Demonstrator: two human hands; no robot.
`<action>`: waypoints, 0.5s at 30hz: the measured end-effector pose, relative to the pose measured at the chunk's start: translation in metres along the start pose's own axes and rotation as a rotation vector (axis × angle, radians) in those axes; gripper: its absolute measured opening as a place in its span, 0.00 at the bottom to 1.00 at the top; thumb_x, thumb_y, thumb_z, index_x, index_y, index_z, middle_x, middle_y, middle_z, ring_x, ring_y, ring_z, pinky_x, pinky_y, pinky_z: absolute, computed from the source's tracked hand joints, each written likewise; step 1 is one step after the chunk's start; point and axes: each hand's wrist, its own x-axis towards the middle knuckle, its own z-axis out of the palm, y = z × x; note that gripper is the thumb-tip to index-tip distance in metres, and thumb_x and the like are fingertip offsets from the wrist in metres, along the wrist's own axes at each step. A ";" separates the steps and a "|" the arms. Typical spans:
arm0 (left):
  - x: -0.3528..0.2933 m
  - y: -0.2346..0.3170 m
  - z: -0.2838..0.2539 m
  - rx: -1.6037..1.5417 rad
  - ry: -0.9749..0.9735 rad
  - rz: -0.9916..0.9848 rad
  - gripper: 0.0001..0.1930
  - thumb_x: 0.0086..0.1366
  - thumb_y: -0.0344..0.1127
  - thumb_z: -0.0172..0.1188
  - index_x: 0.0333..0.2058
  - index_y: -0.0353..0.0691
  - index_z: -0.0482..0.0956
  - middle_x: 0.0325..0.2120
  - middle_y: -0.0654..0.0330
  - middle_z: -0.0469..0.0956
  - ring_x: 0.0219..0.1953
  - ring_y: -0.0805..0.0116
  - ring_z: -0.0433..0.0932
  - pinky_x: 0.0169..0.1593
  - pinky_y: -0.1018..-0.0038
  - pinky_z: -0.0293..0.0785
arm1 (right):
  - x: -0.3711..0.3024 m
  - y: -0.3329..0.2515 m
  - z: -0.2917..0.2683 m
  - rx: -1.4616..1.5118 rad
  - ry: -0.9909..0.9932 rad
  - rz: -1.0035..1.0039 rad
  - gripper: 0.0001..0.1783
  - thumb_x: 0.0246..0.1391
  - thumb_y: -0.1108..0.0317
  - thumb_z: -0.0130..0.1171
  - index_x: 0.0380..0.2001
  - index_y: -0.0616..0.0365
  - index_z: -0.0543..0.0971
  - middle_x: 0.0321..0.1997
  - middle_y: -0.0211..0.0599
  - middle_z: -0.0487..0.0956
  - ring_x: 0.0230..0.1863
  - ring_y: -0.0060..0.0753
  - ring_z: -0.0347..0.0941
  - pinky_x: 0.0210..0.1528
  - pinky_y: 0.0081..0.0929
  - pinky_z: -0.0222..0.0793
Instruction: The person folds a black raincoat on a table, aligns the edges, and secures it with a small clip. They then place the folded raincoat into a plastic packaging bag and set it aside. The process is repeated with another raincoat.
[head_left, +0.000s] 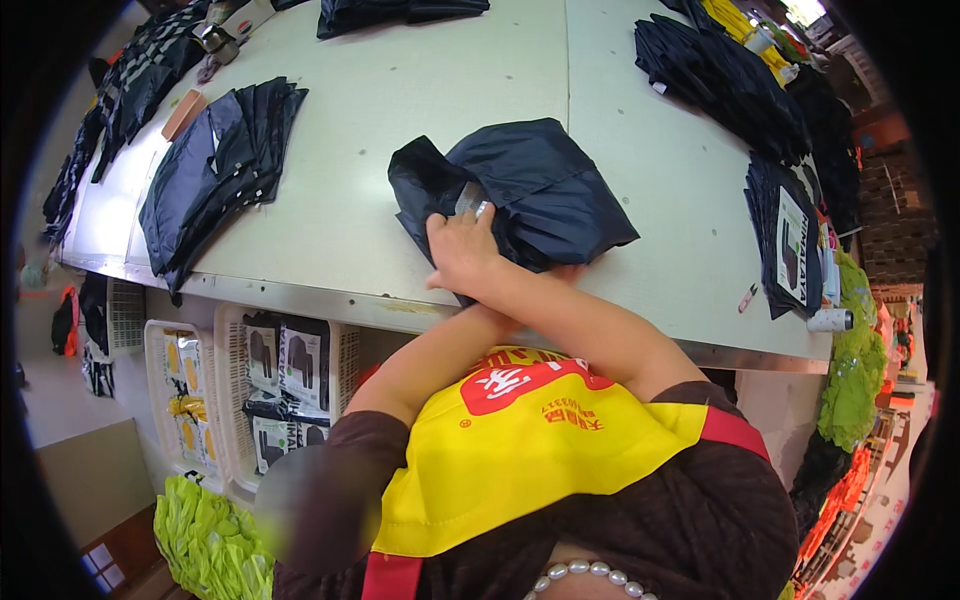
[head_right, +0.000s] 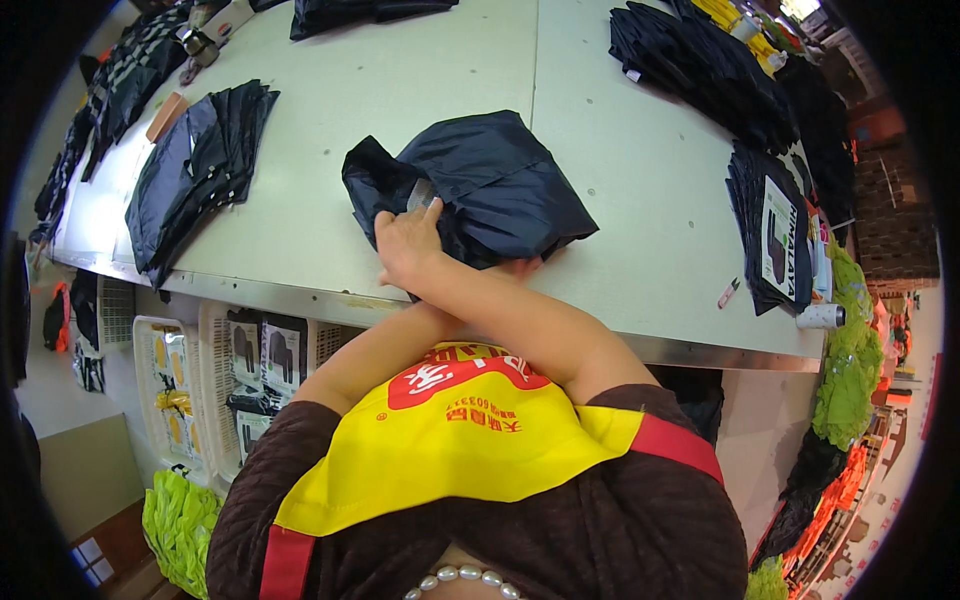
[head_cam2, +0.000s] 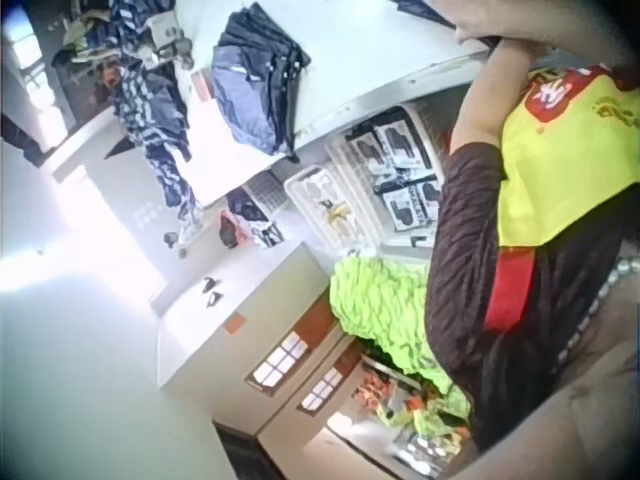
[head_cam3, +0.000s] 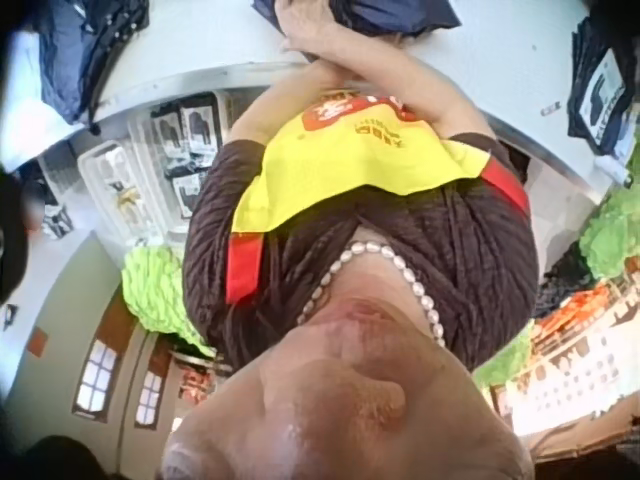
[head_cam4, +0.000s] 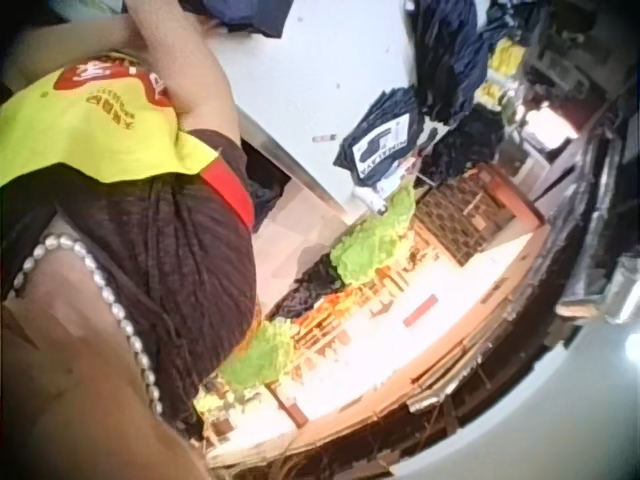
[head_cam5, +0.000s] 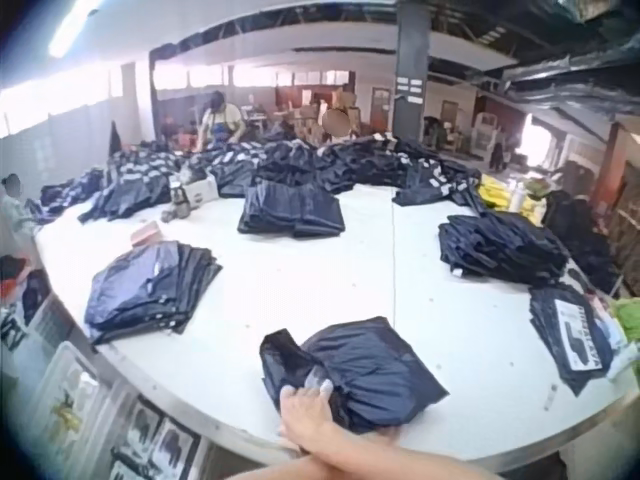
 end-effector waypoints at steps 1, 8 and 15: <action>-0.009 0.000 -0.003 -0.065 -0.013 0.057 0.22 0.55 0.50 0.57 0.47 0.47 0.75 0.47 0.56 0.73 0.47 0.58 0.71 0.50 0.64 0.64 | 0.000 -0.001 0.007 -0.029 0.025 -0.055 0.31 0.35 0.53 0.69 0.37 0.62 0.69 0.38 0.49 0.77 0.47 0.48 0.72 0.58 0.58 0.51; -0.044 -0.062 -0.112 -0.962 -0.535 0.535 0.11 0.57 0.38 0.60 0.37 0.42 0.81 0.36 0.57 0.80 0.36 0.62 0.80 0.44 0.74 0.71 | -0.032 0.045 0.027 -0.152 0.223 -0.372 0.10 0.46 0.66 0.53 0.32 0.59 0.72 0.39 0.47 0.77 0.50 0.42 0.70 0.60 0.54 0.50; 0.022 -0.181 -0.109 -0.281 0.287 0.335 0.34 0.51 0.52 0.64 0.56 0.50 0.68 0.58 0.51 0.63 0.63 0.50 0.56 0.59 0.49 0.57 | -0.088 0.098 0.021 -0.176 0.307 -0.361 0.06 0.49 0.69 0.50 0.33 0.50 0.71 0.54 0.31 0.71 0.61 0.36 0.60 0.64 0.51 0.47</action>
